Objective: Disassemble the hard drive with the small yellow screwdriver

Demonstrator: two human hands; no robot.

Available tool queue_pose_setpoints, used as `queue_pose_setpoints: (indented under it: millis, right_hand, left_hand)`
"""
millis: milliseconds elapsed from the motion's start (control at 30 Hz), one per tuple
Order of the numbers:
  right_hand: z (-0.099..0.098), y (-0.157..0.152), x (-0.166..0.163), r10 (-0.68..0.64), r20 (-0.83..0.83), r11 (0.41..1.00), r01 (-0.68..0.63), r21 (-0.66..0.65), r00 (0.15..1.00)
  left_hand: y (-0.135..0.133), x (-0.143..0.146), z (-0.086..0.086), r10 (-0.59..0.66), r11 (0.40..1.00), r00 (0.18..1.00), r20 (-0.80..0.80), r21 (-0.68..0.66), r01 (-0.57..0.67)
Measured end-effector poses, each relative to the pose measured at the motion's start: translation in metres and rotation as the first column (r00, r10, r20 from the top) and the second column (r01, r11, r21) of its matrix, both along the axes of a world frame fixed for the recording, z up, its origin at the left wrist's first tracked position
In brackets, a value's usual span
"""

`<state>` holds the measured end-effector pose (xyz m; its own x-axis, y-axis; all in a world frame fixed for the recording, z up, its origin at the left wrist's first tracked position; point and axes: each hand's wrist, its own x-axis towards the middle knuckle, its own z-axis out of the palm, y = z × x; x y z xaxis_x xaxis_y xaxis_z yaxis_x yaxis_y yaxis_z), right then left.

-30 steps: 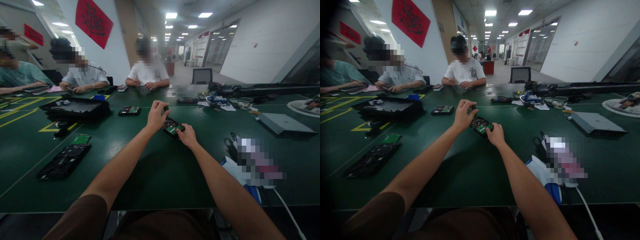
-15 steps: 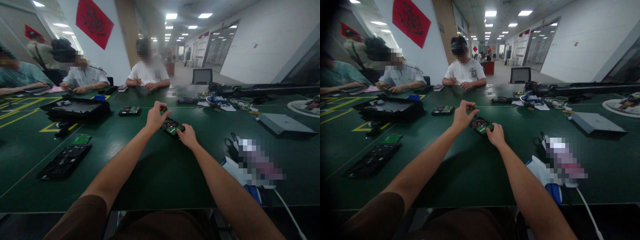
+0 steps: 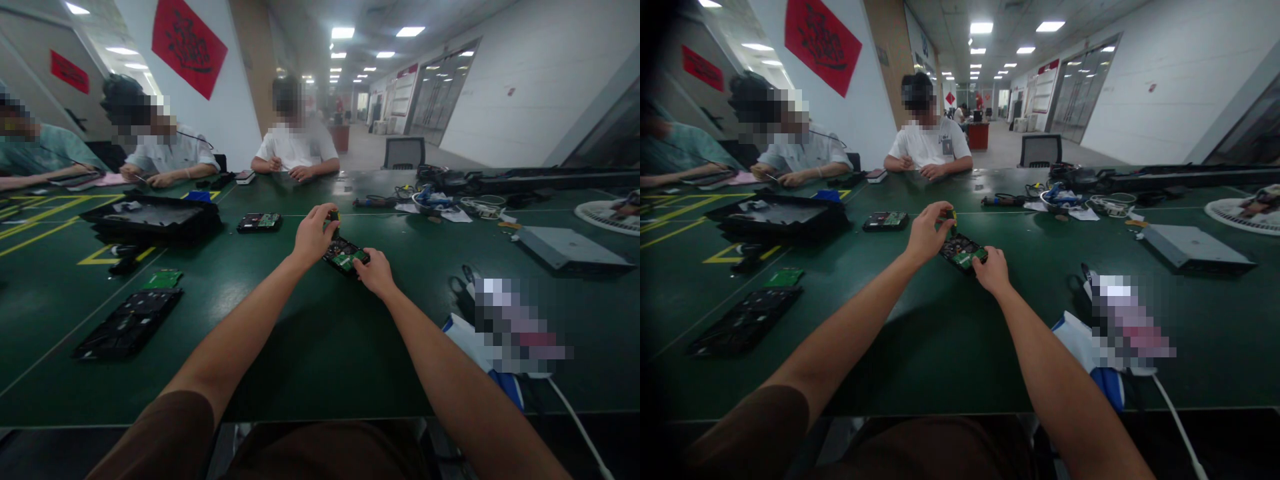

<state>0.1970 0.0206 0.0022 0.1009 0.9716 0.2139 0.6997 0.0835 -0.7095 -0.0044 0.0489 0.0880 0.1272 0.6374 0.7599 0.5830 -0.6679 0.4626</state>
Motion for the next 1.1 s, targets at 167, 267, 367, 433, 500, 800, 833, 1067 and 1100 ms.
queue_pose_setpoints:
  millis: [167, 267, 367, 433, 500, 800, 833, 1067, 1100]
  right_hand:
    - [0.0013, -0.0010, -0.0002, 0.007, -0.034, 1.000, -0.008, -0.012, 0.999]
    - [0.0033, -0.0026, -0.0011, 0.001, -0.030, 1.000, -0.002, -0.014, 1.000]
    - [0.0048, -0.0039, -0.0018, 0.004, -0.051, 1.000, -0.006, -0.029, 0.999]
    - [0.0050, -0.0042, -0.0019, 0.009, -0.066, 0.999, -0.011, -0.037, 0.998]
    - [0.0049, -0.0041, -0.0016, 0.009, -0.049, 0.999, -0.010, -0.033, 0.999]
    - [0.0050, -0.0041, -0.0018, -0.019, -0.008, 1.000, 0.019, -0.002, 1.000]
    - [0.0051, -0.0044, -0.0020, -0.017, -0.013, 1.000, 0.017, 0.000, 1.000]
    - [0.0063, -0.0060, -0.0023, -0.007, -0.040, 1.000, 0.006, -0.014, 0.999]
    - [0.0065, -0.0063, -0.0023, -0.006, -0.038, 1.000, 0.006, -0.013, 0.999]
  left_hand:
    - [-0.0012, 0.0000, 0.0020, 0.006, 0.999, 1.000, 0.019, -0.039, -0.006]
    - [-0.0031, 0.0010, 0.0036, 0.017, 0.999, 0.998, 0.053, -0.045, -0.015]
    - [-0.0046, 0.0022, 0.0041, 0.044, 0.998, 0.996, 0.082, -0.055, -0.039]
    - [-0.0046, 0.0028, 0.0034, 0.062, 0.997, 0.994, 0.094, -0.053, -0.057]
    - [-0.0038, 0.0032, 0.0023, 0.072, 0.996, 0.992, 0.109, -0.054, -0.066]
    - [-0.0068, 0.0062, 0.0069, -0.008, 0.998, 0.999, 0.041, -0.056, 0.010]
    - [-0.0076, 0.0066, 0.0075, -0.014, 0.999, 1.000, 0.025, -0.042, 0.015]
    - [-0.0060, 0.0032, 0.0084, 0.027, 1.000, 0.998, -0.048, 0.006, -0.027]
    - [-0.0052, 0.0020, 0.0085, 0.040, 0.999, 0.997, -0.060, -0.005, -0.041]
